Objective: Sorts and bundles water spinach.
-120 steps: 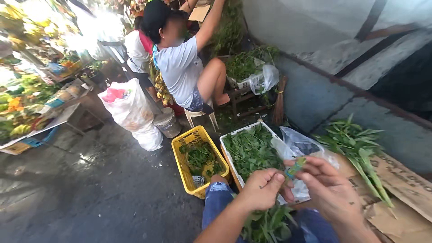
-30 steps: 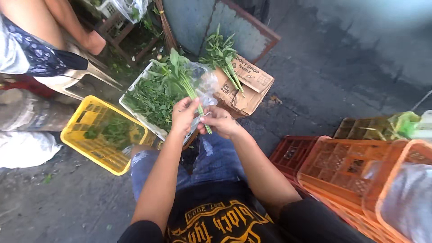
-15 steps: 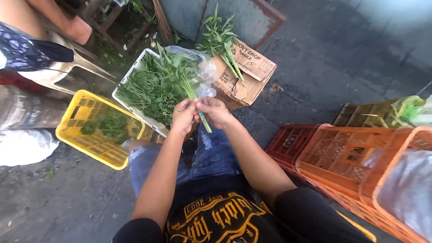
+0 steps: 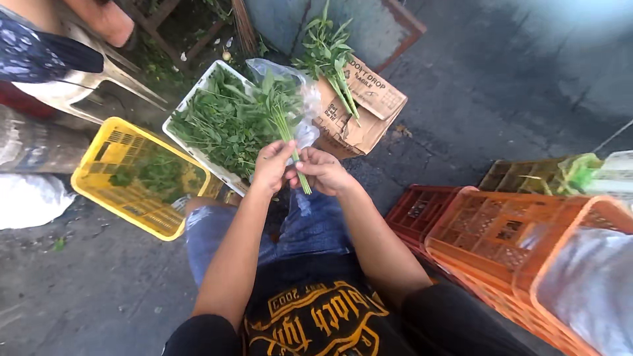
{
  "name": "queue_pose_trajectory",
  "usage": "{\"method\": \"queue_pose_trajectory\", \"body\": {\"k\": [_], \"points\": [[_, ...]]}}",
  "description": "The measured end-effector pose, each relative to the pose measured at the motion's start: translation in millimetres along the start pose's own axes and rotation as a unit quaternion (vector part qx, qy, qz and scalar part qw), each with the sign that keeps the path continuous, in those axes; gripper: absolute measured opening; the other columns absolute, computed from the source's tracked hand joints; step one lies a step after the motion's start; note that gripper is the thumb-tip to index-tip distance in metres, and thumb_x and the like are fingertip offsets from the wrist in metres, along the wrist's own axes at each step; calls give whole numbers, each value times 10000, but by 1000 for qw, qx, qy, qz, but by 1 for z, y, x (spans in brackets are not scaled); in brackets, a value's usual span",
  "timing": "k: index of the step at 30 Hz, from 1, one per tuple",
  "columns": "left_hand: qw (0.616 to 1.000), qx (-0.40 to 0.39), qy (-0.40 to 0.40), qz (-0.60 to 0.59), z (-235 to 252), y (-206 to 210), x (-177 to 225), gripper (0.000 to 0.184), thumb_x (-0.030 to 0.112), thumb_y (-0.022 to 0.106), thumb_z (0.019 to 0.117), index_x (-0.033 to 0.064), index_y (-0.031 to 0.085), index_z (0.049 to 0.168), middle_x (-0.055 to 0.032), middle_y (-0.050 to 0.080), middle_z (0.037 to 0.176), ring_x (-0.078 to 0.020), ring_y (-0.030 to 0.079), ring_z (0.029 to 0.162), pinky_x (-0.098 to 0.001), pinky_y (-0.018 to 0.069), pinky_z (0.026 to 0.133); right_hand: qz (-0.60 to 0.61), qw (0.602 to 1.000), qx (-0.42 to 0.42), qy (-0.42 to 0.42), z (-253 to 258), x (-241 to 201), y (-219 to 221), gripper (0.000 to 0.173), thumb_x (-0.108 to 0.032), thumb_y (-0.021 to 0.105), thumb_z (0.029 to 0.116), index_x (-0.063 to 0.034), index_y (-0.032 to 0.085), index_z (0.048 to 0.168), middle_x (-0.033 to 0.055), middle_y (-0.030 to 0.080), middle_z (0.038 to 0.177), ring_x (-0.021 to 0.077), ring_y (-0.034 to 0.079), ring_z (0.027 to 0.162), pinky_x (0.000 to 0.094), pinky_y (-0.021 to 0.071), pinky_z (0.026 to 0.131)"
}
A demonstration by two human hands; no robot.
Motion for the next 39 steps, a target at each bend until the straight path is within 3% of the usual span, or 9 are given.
{"method": "queue_pose_trajectory", "body": {"k": [6,12,17,21,26,29,31,36,39], "points": [[999,-7,-29,-25,-7,9,9,201,186,583,1055,22,657,1142,-91,675,885,-106,556,528,-237,504,454,-49,996,22,-65,13,-10,-3,118,-41,598,995,-67,494,1044,146,708,853,237,721,688,374,626,632],[1000,1,-14,-20,2,5,11,189,193,593,1050,30,672,1106,-66,660,847,-119,589,612,-269,547,552,-70,980,135,-129,26,-13,-4,194,-72,660,990,-36,474,1033,138,693,795,224,707,651,367,624,606],[1000,-1,-5,-6,7,-1,14,205,188,583,1055,24,676,1135,-102,725,990,-157,691,771,-287,584,610,-29,997,36,-59,11,1,-11,228,-139,657,963,-106,498,1123,180,714,840,265,727,670,388,625,645],[1000,-8,-23,-1,7,9,2,214,201,566,1065,35,672,1147,-82,687,901,-103,575,570,-223,487,464,17,998,56,-15,26,-4,-17,246,54,624,926,-57,459,1070,148,698,849,265,720,723,426,630,682],[999,-8,-34,16,12,7,-5,204,200,579,1059,34,681,1120,-70,679,888,-103,587,608,-240,530,538,35,995,87,-36,32,2,-28,176,-39,636,981,-66,487,1070,146,711,860,252,722,700,413,631,656],[999,-1,0,46,23,10,-6,187,187,612,1040,36,688,1119,-68,695,932,-124,639,723,-280,566,651,-40,996,84,-12,17,6,-28,263,-258,622,1029,-151,525,1249,140,725,918,240,726,697,401,631,644],[996,-3,36,76,34,15,-3,191,176,645,1021,20,684,1123,-93,717,998,-177,693,876,-361,605,797,-117,991,63,-4,11,-3,-30,321,-142,561,1041,-91,484,1348,155,722,955,249,717,715,402,628,653],[987,-36,27,153,46,36,2,369,316,596,1044,115,607,1354,-87,673,1226,-216,674,1060,-431,587,883,-273,928,167,-190,21,-69,-83,277,-136,481,1064,22,588,1265,93,712,904,149,630,684,327,555,617],[986,-60,-8,158,54,25,-11,317,317,542,1076,101,626,1292,-78,702,1129,-200,695,968,-396,601,830,-349,879,229,-231,52,-112,-137,330,-199,445,1081,2,586,1302,64,697,920,117,587,646,307,518,591]]}}
Point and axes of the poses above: each hand's wrist, its own z-axis towards the middle knuckle, its own y-axis out of the palm, x = y × z, the point moved 5 cm from there along z, towards the middle knuckle
